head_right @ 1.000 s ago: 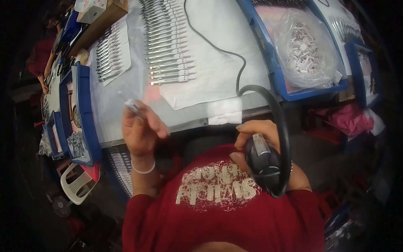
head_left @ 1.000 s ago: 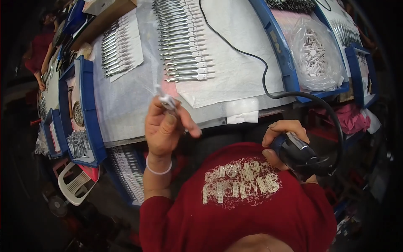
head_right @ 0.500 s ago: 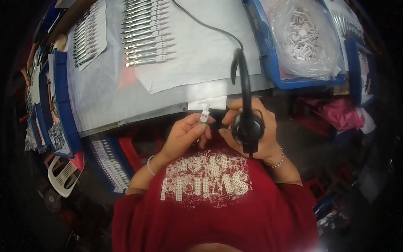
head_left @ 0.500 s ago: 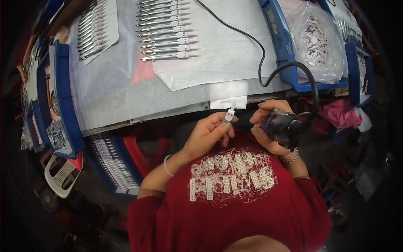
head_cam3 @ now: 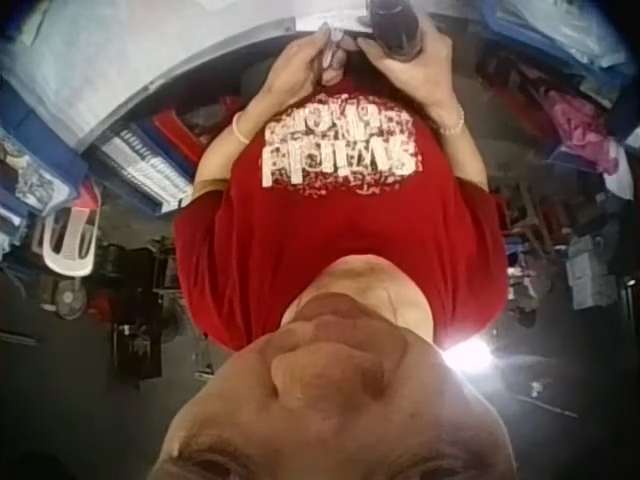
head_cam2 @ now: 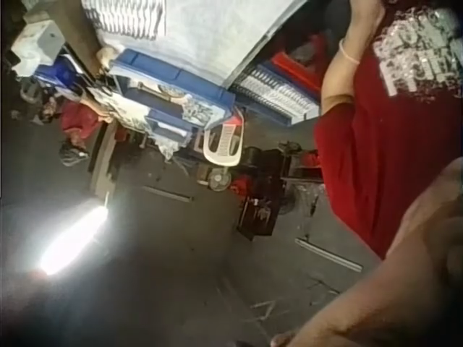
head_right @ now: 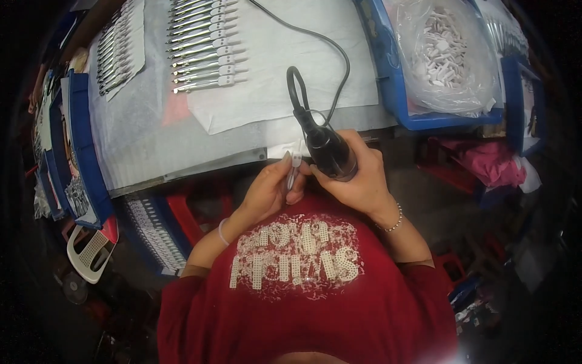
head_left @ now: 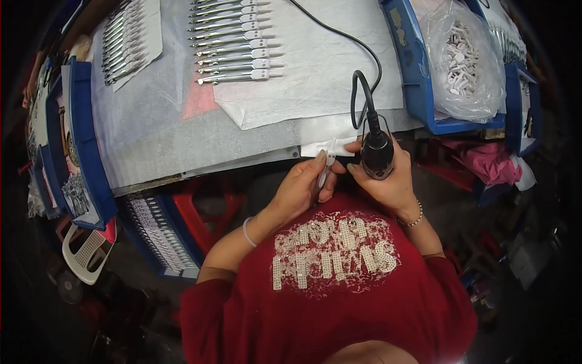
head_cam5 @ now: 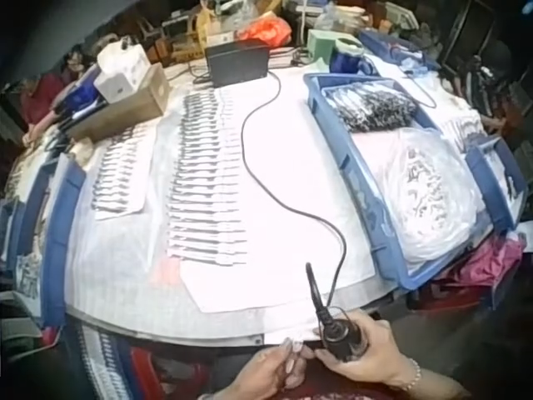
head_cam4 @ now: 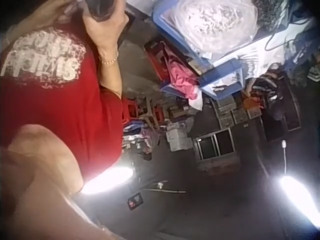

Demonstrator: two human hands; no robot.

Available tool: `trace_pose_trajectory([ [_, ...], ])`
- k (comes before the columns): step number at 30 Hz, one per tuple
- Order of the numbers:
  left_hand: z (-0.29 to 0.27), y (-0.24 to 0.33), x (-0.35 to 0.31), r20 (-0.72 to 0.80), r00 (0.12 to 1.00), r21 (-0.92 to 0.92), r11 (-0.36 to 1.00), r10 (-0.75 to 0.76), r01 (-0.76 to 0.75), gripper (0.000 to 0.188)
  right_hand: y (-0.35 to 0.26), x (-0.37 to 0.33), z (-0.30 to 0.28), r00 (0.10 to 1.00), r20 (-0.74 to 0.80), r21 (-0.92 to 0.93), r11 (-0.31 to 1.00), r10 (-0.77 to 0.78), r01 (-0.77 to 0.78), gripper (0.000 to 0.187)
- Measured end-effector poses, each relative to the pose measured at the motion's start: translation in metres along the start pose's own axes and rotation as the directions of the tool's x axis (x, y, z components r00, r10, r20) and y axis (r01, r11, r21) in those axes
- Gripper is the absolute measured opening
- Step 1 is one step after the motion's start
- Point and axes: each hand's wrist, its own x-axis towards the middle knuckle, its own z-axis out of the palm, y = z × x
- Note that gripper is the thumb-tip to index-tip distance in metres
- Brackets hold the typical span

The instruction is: Using a handheld rotary tool to drill or refine small white plastic components at a workbench.

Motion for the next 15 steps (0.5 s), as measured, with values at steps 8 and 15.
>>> trace_pose_trajectory([
  [8, -0.0053, -0.0089, 0.0039, 0.037, 0.999, -0.148, 0.989, 0.025, -0.020, 0.044, -0.0011, 0.0097, -0.0031, 0.998, 0.022, -0.066, 0.995, -0.067, 0.068, 0.032],
  [15, -0.0035, -0.0065, 0.0050, 0.071, 0.996, -0.169, 0.985, 0.054, -0.042, 0.045, -0.0002, 0.0109, -0.0035, 0.997, 0.022, -0.080, 0.994, -0.068, 0.070, 0.030],
])
